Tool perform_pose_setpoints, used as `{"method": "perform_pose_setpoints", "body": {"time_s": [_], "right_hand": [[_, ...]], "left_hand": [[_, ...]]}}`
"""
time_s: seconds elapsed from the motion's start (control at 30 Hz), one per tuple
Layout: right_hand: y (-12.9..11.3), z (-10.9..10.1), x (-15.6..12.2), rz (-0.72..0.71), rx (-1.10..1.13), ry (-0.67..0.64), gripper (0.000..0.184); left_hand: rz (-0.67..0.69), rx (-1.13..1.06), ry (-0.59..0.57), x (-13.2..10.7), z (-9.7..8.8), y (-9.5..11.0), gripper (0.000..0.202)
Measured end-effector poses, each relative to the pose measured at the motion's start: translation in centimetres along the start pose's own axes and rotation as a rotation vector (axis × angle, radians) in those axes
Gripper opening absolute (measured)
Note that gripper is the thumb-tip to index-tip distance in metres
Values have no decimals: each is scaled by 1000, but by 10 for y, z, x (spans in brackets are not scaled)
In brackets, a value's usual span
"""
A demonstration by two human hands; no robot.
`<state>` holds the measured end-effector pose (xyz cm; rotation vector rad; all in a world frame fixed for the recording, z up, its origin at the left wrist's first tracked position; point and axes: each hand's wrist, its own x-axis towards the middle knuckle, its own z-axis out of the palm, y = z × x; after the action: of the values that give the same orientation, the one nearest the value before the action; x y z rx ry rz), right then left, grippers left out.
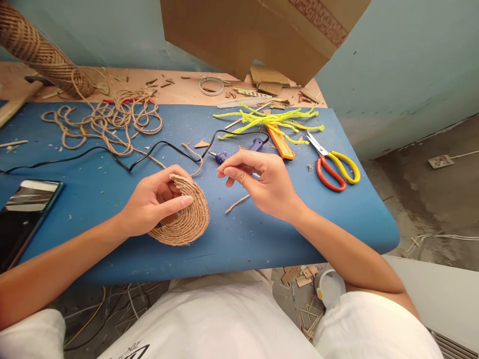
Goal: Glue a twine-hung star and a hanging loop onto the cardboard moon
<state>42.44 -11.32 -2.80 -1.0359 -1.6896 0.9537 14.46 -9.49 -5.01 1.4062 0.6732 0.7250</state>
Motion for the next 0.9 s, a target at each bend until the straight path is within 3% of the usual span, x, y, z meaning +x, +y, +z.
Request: {"method": "perform_pose_setpoints", "body": {"time_s": [0.27,0.5,0.67,0.9], "right_hand": [[5,2,6,-58,52,20,47],[9,-3,6,-232,-159,32,60],[11,-1,6,-187,27,-20,37],[9,4,0,-184,118,31,7]], "left_hand": [[44,-11,-14,0,0,1,21],[40,-17,-22,0,-1,-1,22],[48,-27,-26,0,-2,-4,26],[53,-33,-37,-1,-2,-3,23]]}}
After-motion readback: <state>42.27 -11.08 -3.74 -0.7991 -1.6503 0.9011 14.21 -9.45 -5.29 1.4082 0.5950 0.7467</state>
